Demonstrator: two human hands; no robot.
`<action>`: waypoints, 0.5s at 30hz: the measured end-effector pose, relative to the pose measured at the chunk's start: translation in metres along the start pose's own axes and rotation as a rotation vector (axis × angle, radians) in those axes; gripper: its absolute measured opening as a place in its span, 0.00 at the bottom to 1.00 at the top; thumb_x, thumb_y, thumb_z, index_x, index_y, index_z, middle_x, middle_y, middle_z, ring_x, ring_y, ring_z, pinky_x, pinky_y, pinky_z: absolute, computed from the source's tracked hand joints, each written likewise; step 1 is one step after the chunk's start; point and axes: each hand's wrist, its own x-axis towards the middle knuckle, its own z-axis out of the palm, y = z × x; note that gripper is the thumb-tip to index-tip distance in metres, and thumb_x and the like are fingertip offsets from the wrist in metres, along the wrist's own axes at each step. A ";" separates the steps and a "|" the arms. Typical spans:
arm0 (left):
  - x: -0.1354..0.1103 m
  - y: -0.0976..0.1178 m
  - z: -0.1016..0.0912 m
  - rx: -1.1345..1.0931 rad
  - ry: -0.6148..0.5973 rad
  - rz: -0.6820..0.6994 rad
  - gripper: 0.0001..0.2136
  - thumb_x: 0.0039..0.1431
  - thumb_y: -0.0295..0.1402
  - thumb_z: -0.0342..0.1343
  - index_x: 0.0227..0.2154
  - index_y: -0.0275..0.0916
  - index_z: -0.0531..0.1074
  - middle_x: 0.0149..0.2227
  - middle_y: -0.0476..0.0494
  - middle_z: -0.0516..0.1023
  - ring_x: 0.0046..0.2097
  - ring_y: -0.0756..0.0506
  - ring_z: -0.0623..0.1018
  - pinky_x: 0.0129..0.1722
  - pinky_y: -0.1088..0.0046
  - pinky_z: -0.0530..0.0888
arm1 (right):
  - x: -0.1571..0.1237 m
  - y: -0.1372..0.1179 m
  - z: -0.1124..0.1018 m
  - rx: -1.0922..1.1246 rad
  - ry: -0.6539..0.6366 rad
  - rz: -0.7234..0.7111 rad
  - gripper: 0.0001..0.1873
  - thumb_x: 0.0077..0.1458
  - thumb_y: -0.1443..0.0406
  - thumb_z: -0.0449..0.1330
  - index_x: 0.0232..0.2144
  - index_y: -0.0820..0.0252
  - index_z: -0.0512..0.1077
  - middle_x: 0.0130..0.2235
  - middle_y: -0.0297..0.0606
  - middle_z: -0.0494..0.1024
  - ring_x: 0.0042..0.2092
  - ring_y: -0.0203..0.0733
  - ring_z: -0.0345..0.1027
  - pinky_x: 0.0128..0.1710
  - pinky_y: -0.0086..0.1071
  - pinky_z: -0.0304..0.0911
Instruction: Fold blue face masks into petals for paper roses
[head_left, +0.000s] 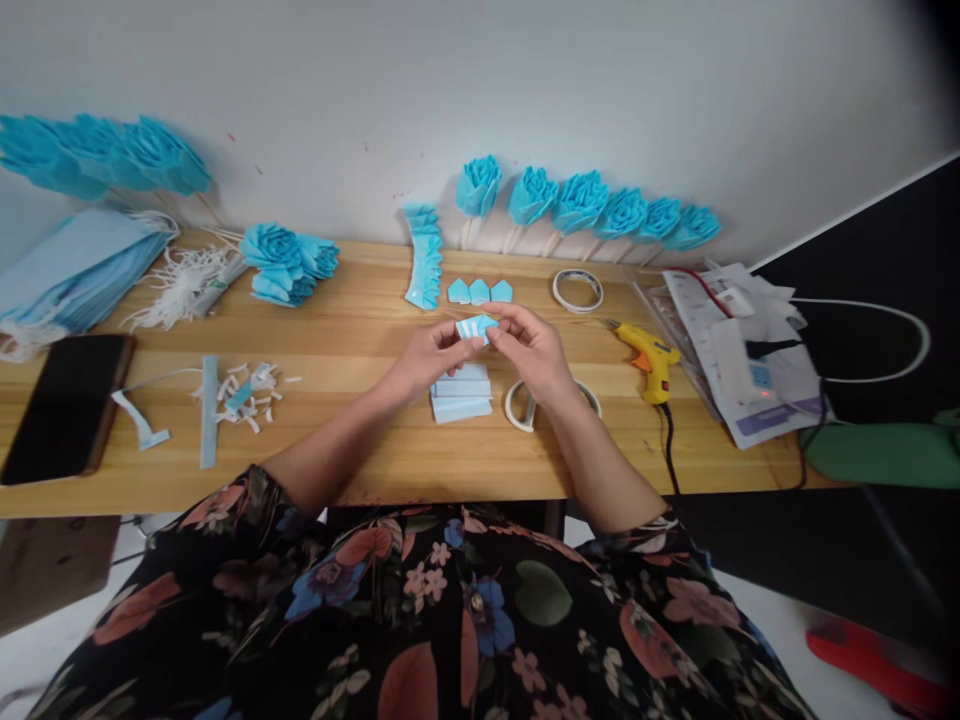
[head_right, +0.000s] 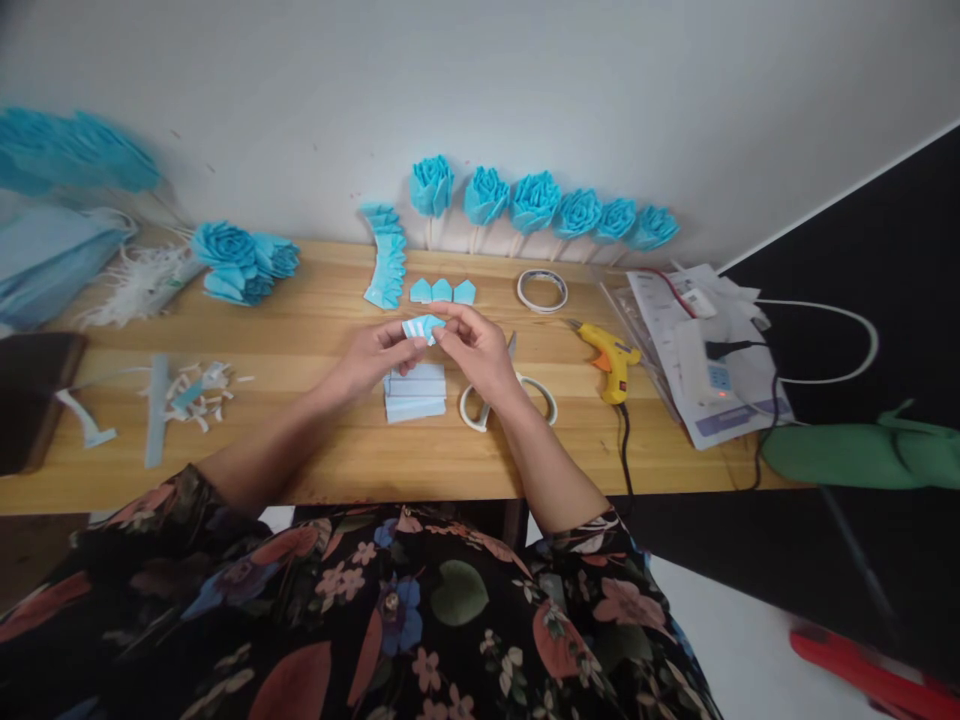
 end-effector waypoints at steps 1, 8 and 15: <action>0.000 0.000 0.000 0.002 -0.009 -0.001 0.09 0.52 0.35 0.64 0.27 0.37 0.70 0.21 0.54 0.68 0.23 0.54 0.66 0.24 0.77 0.63 | 0.000 0.001 0.000 -0.001 -0.001 -0.004 0.20 0.54 0.55 0.66 0.48 0.54 0.77 0.28 0.28 0.65 0.31 0.35 0.60 0.34 0.31 0.59; 0.002 -0.004 -0.001 0.003 0.005 -0.018 0.07 0.51 0.30 0.64 0.27 0.36 0.72 0.20 0.54 0.69 0.23 0.55 0.66 0.24 0.77 0.61 | -0.001 0.002 0.001 -0.045 -0.010 -0.043 0.18 0.55 0.59 0.66 0.48 0.52 0.77 0.28 0.28 0.65 0.30 0.33 0.58 0.31 0.30 0.56; 0.000 0.002 0.000 0.012 0.006 -0.034 0.04 0.51 0.26 0.61 0.26 0.36 0.71 0.19 0.55 0.69 0.22 0.55 0.66 0.24 0.77 0.63 | -0.002 0.002 0.000 -0.035 -0.014 -0.044 0.19 0.56 0.54 0.65 0.49 0.51 0.77 0.28 0.29 0.67 0.31 0.35 0.61 0.34 0.30 0.62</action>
